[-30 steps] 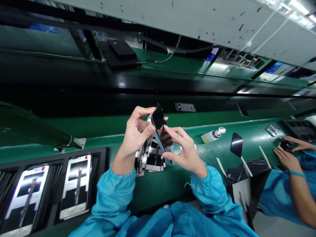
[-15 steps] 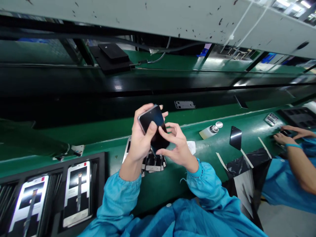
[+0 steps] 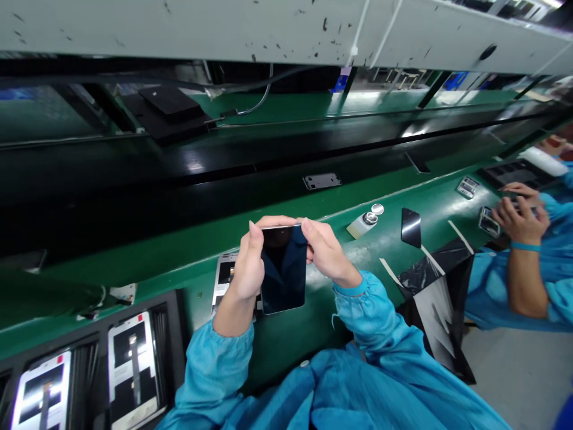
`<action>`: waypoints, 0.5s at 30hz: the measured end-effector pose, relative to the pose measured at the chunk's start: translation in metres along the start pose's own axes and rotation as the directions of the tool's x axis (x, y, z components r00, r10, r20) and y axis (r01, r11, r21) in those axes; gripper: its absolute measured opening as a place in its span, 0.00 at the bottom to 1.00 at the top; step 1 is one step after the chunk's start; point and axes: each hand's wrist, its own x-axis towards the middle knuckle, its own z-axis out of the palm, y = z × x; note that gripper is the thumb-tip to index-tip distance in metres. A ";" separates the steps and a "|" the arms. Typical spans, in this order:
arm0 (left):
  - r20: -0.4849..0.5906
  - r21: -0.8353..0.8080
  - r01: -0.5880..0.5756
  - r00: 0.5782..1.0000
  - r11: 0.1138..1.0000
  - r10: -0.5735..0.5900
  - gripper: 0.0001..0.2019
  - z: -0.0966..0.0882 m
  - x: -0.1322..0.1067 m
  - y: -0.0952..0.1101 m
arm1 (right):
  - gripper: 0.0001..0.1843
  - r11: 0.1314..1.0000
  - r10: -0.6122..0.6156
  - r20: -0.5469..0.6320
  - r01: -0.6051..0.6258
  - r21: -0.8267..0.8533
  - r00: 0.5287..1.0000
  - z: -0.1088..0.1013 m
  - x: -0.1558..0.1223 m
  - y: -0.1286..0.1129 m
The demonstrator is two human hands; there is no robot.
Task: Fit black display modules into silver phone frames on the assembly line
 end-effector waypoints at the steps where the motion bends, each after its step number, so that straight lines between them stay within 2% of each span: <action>1: -0.002 0.018 -0.023 1.000 1.000 0.023 0.33 0.002 -0.002 0.002 | 0.41 1.000 -0.006 -0.001 0.006 -0.007 1.000 -0.001 -0.004 -0.003; 5: 0.029 0.099 -0.092 0.996 0.991 0.090 0.32 0.012 -0.008 0.008 | 0.37 0.996 -0.074 0.012 0.075 -0.052 0.997 -0.007 -0.019 -0.018; 9: 0.050 0.252 -0.222 0.975 0.942 0.217 0.32 0.018 -0.009 0.005 | 0.39 0.983 -0.126 0.030 0.129 -0.127 0.992 -0.010 -0.017 -0.026; 12: 0.038 0.343 -0.284 0.957 0.895 0.289 0.30 0.016 -0.004 0.000 | 0.41 0.985 -0.099 -0.059 0.090 -0.149 0.993 -0.004 -0.008 -0.020; 15: 0.029 0.352 -0.279 0.957 0.893 0.287 0.29 0.011 0.001 -0.002 | 0.41 0.994 -0.088 -0.133 0.078 -0.083 0.987 0.003 0.001 -0.007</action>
